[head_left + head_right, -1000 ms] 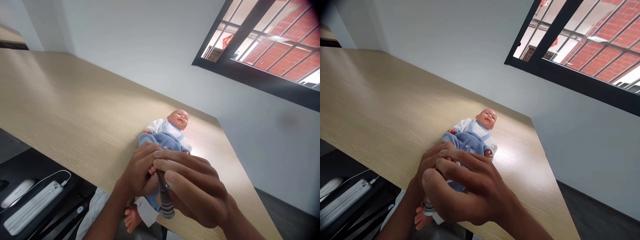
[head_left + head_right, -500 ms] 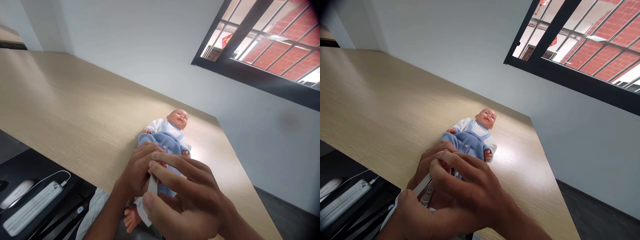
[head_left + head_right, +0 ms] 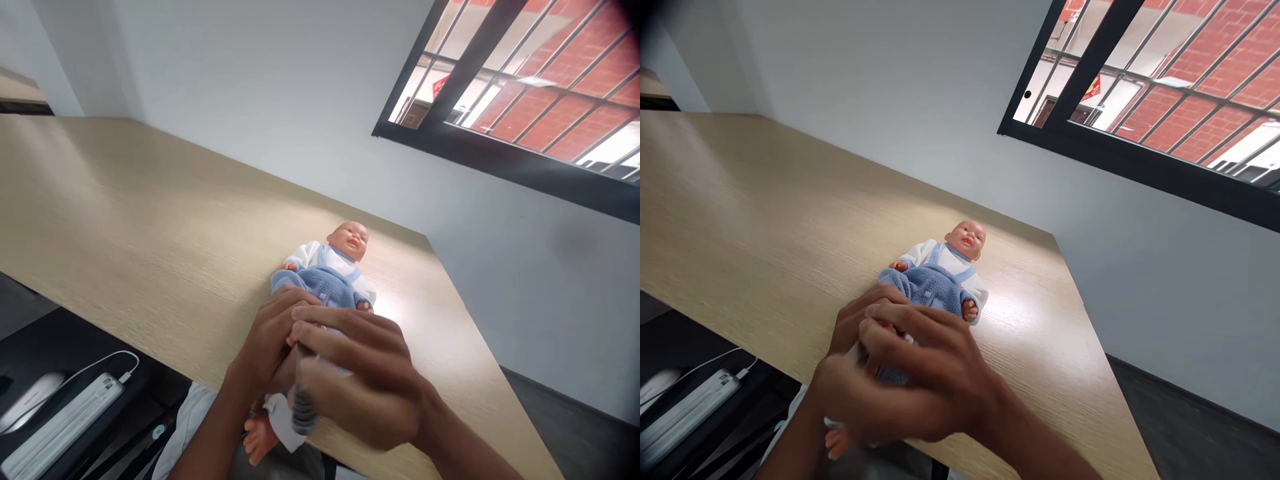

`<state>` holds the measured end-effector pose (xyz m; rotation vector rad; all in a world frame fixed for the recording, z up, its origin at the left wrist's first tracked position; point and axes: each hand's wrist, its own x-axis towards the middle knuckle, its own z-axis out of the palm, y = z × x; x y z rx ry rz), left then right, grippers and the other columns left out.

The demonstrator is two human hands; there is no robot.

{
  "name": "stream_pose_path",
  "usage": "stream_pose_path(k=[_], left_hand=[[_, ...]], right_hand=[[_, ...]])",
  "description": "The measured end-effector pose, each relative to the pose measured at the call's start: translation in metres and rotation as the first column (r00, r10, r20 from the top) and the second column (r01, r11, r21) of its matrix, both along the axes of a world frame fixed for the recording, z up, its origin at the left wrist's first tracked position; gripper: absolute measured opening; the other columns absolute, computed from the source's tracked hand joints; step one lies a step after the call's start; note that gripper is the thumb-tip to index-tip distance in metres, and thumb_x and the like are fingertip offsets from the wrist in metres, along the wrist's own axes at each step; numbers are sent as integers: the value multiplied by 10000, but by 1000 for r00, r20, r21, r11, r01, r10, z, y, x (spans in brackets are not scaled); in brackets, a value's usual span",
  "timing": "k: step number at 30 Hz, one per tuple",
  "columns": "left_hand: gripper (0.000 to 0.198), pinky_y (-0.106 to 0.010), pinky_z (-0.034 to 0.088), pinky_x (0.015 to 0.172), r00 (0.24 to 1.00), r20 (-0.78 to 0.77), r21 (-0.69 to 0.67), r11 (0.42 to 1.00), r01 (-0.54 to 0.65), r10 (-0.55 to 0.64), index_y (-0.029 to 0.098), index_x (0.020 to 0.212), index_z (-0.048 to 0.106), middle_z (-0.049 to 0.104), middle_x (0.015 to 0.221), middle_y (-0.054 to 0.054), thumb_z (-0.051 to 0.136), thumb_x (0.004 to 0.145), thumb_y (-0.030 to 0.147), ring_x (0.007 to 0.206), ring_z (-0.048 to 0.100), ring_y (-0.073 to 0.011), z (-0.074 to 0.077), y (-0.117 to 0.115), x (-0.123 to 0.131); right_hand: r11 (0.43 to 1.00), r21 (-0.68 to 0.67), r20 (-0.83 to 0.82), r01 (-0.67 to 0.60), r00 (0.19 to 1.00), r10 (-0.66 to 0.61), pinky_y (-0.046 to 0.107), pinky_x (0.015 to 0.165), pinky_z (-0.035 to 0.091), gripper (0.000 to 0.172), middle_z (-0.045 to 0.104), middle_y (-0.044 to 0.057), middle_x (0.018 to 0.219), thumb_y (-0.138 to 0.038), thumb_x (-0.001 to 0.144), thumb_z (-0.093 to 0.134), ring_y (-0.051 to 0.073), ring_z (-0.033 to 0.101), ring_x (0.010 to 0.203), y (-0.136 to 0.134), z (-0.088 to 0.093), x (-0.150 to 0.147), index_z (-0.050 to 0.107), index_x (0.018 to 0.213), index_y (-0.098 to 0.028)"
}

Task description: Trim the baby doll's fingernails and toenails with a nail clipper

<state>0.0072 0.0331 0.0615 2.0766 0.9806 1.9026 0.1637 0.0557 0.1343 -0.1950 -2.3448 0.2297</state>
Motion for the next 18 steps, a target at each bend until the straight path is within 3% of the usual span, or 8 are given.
stream_pose_path(k=[3, 5, 8, 11, 13, 18], left_hand=[[254, -386, 510, 779, 997, 68, 8, 999, 44, -44, 191, 870, 576, 658, 896, -67, 437, 1042, 317, 832, 608, -212, -1, 1, 1], [282, -382, 506, 790, 996, 71, 29, 999, 46, -48, 194, 845, 559, 649, 900, -69, 428, 1047, 340, 838, 600, -212, -3, 2, 1], [296, -391, 506, 777, 996, 67, 66, 997, 47, -52, 192, 879, 570, 639, 876, -68, 409, 1053, 369, 818, 601, -217, -4, 5, 1], [217, -383, 506, 745, 999, 22, 100, 995, 28, -30, 194, 927, 583, 653, 856, -51, 429, 1048, 289, 784, 616, -207, -2, 5, 0], [149, -379, 513, 739, 1000, 0, 90, 996, 0, 0, 199, 947, 582, 660, 856, -38, 456, 1025, 200, 775, 624, -201, -1, 4, 0], [135, -412, 539, 710, 1000, 31, 68, 998, -2, 0, 232, 929, 575, 660, 840, -28, 477, 959, 145, 746, 632, -220, -4, 4, 1]], right_hand=[[982, -165, -281, -88, 959, 39, 357, 750, 681, 377, 782, 69, 1005, -218, 943, 652, 213, 791, 844, 7, 1, 3, 572, 1311, -195], [969, -215, -421, -122, 907, 20, 401, 728, 681, 489, 776, 100, 1034, -228, 928, 704, 247, 795, 847, 9, 4, 4, 513, 1377, -199], [972, -191, -240, -136, 967, 88, 387, 815, 686, 409, 789, 113, 1092, -212, 957, 686, 256, 795, 996, 8, 11, 4, 576, 1350, -183], [976, 27, -90, -217, 972, 218, 323, 863, 665, 215, 803, 101, 1040, -138, 999, 606, 205, 782, 1033, 6, 17, 0, 639, 1211, -129], [970, 167, -73, -177, 979, 192, 308, 807, 656, 169, 804, 78, 987, -68, 982, 576, 184, 777, 978, 3, 15, -3, 654, 1114, -140], [998, -38, 23, 58, 998, -58, 341, 721, 629, 221, 776, 54, 1057, -95, 943, 574, 166, 738, 823, -9, 5, -3, 703, 1101, -179]])
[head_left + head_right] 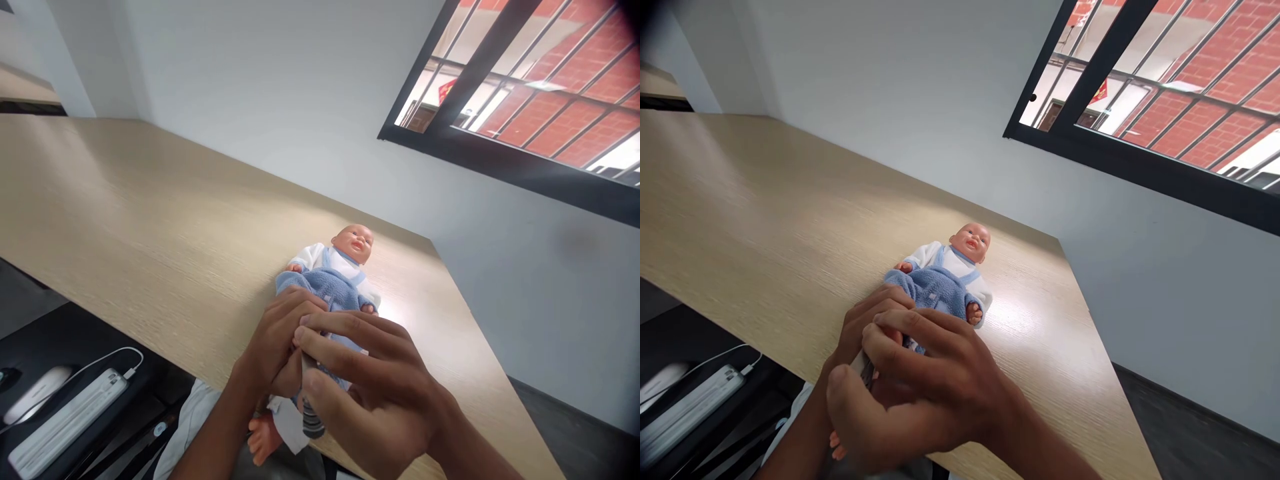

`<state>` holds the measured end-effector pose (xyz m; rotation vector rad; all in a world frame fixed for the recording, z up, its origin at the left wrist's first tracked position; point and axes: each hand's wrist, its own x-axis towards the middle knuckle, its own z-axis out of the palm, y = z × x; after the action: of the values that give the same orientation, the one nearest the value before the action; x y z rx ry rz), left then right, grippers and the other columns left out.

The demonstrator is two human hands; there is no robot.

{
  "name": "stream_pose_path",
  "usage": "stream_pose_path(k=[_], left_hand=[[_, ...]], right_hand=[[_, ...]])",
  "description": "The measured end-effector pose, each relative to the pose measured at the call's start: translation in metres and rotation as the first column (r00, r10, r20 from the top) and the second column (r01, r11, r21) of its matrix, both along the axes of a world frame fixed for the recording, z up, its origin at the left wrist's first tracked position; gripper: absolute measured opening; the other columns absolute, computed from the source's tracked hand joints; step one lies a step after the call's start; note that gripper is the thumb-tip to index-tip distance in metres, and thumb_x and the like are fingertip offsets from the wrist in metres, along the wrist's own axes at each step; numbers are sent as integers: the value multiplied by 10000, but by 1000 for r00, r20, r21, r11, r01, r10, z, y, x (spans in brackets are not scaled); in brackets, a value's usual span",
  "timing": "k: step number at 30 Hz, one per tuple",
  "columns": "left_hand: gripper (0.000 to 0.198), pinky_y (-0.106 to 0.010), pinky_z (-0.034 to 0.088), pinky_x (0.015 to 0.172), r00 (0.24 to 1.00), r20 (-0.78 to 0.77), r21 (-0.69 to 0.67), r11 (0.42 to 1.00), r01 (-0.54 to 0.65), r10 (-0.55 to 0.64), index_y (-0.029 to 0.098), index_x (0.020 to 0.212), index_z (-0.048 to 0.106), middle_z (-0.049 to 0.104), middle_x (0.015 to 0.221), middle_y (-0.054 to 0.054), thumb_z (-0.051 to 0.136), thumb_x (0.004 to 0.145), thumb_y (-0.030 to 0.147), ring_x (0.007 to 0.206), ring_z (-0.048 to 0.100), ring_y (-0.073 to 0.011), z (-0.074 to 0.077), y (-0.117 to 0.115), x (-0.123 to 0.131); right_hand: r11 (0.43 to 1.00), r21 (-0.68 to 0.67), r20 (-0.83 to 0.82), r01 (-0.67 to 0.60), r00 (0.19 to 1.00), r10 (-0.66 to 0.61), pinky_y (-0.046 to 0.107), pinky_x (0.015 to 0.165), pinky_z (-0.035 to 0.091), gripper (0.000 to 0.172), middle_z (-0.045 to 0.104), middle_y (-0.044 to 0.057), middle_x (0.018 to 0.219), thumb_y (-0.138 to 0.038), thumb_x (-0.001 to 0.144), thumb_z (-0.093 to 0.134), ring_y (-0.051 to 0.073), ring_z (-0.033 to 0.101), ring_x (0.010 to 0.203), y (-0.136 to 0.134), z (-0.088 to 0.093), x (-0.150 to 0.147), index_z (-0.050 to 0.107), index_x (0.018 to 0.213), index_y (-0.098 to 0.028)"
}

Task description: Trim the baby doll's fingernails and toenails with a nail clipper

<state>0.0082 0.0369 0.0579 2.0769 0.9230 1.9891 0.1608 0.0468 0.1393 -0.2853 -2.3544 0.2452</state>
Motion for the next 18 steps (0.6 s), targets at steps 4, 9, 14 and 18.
stream_pose_path(k=[4, 9, 14, 18], left_hand=[[150, -436, 549, 714, 1000, 13, -53, 999, -9, 10, 242, 898, 570, 667, 826, -38, 474, 945, 136, 745, 642, -237, 1, -3, 2], [153, -440, 542, 716, 999, 34, -94, 996, -9, 12, 240, 888, 568, 650, 818, -36, 473, 951, 138, 753, 638, -240, 3, -6, 3], [145, -423, 532, 698, 1000, 24, -31, 999, 8, -8, 233, 898, 555, 653, 845, -32, 479, 965, 130, 757, 623, -220, -4, -1, 2], [125, -445, 539, 700, 1000, 12, -37, 999, 6, -5, 242, 899, 550, 657, 846, -36, 474, 979, 183, 752, 623, -226, -7, 2, 1]], right_hand=[[1000, -12, -24, 4, 1000, -5, 359, 745, 621, 238, 774, 51, 1013, -91, 883, 606, 174, 724, 810, -6, -2, 0, 709, 1078, -180], [1000, 9, -59, -4, 998, 5, 338, 809, 635, 242, 766, 39, 1003, -86, 876, 601, 163, 723, 831, -7, -3, -4, 681, 1077, -194], [999, 53, -78, 1, 997, 3, 322, 833, 650, 263, 762, 31, 1005, -64, 862, 584, 157, 727, 862, -5, -7, -6, 664, 1081, -186], [977, 198, -85, -75, 992, 93, 274, 779, 652, 251, 762, 46, 1018, -112, 857, 632, 149, 718, 853, 5, -10, -6, 677, 1101, -152]])
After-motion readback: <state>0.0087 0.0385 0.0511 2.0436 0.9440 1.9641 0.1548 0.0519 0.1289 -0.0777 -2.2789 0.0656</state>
